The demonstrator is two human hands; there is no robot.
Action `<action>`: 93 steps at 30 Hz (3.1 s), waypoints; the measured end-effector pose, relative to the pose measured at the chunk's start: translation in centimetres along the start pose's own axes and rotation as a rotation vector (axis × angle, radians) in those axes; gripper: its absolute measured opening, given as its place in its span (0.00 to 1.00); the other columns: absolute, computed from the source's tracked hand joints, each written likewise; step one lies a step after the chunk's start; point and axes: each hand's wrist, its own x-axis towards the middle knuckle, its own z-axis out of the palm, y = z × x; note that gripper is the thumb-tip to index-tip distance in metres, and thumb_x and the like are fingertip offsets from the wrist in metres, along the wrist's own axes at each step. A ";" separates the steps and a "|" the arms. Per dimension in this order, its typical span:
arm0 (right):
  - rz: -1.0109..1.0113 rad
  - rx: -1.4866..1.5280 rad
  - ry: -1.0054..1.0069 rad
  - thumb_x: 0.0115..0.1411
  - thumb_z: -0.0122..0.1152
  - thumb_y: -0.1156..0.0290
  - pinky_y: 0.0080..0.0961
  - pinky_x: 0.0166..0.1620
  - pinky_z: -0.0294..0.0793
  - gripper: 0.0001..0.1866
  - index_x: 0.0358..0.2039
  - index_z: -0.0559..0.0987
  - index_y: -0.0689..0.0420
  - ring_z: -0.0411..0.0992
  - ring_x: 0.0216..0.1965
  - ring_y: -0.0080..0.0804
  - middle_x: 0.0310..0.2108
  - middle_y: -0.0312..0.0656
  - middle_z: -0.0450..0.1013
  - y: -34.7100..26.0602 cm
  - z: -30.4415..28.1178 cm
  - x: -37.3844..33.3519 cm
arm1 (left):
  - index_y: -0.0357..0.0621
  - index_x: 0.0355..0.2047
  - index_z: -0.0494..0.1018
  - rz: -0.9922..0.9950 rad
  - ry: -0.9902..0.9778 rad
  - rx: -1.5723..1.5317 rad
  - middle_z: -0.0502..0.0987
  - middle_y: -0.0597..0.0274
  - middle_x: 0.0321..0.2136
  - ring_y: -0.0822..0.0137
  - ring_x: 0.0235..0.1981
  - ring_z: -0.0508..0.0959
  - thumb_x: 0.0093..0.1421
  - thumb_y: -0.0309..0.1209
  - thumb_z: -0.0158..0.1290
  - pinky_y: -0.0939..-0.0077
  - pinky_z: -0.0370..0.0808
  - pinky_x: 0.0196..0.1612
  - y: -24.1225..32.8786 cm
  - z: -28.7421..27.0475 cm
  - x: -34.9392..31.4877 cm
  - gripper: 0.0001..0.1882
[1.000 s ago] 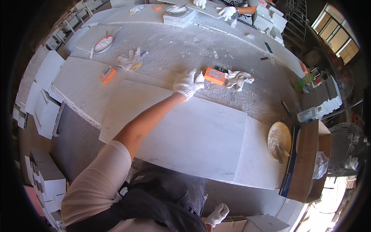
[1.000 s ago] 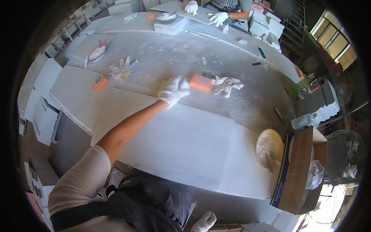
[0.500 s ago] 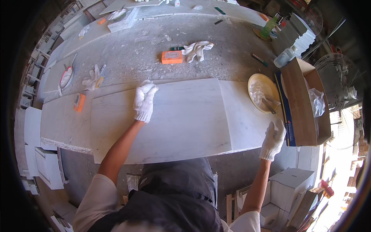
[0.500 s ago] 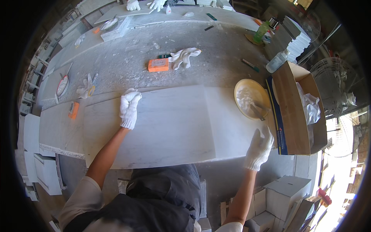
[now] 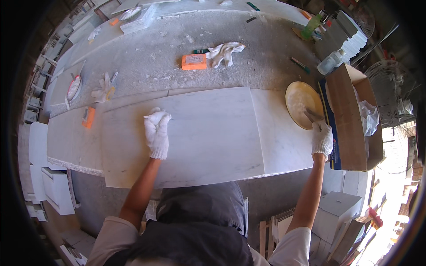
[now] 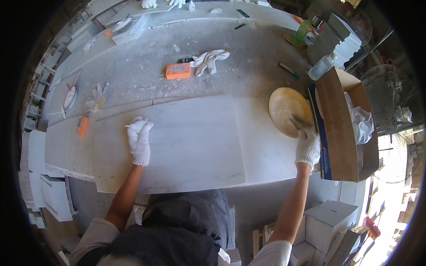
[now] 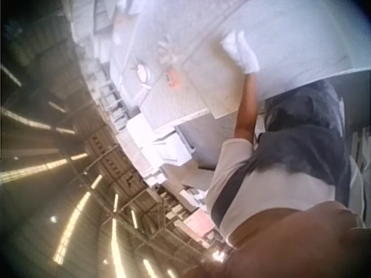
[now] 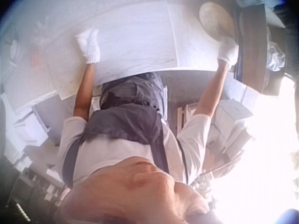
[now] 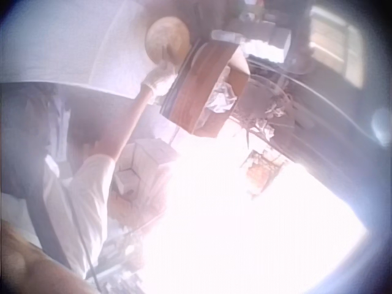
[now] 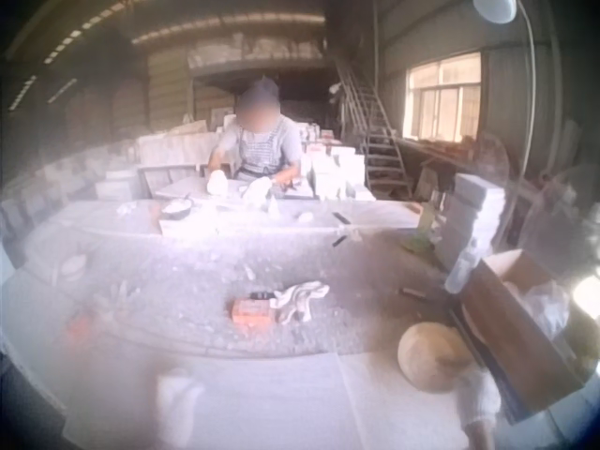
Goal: The person repeatedly picks up large white stone slabs from a workbench, wipes their surfaces with gloved hands, and stacks them on a nearby rack. The person also briefly moves a floor fan out of the way before resuming handling the slabs.
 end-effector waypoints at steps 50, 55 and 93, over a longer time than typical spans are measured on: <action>0.318 1.096 -0.272 0.64 0.65 0.68 0.08 0.20 0.55 0.13 0.44 0.81 0.63 0.60 0.20 0.11 0.22 0.28 0.67 -1.4 1.7 -1.5 | 0.37 0.52 0.66 -0.019 0.015 -0.007 0.76 0.57 0.44 0.70 0.45 0.77 0.59 0.20 0.60 0.76 0.75 0.52 0.9 0.7 -0.3 0.21; 0.314 1.207 -0.400 0.65 0.63 0.68 0.06 0.16 0.58 0.15 0.48 0.79 0.64 0.62 0.20 0.10 0.27 0.32 0.71 -4.4 0.7 -6.0 | 0.38 0.52 0.66 -0.072 -0.014 -0.059 0.76 0.58 0.44 0.72 0.44 0.77 0.59 0.19 0.59 0.77 0.76 0.50 1.1 0.6 -0.3 0.22; 0.561 1.534 -0.913 0.66 0.60 0.70 0.31 0.42 0.82 0.13 0.50 0.76 0.57 0.77 0.44 0.32 0.40 0.39 0.75 -12.4 3.8 -22.6 | 0.39 0.43 0.73 0.047 -0.089 0.119 0.78 0.62 0.46 0.74 0.42 0.78 0.60 0.25 0.63 0.77 0.78 0.46 0.9 -0.7 -3.3 0.13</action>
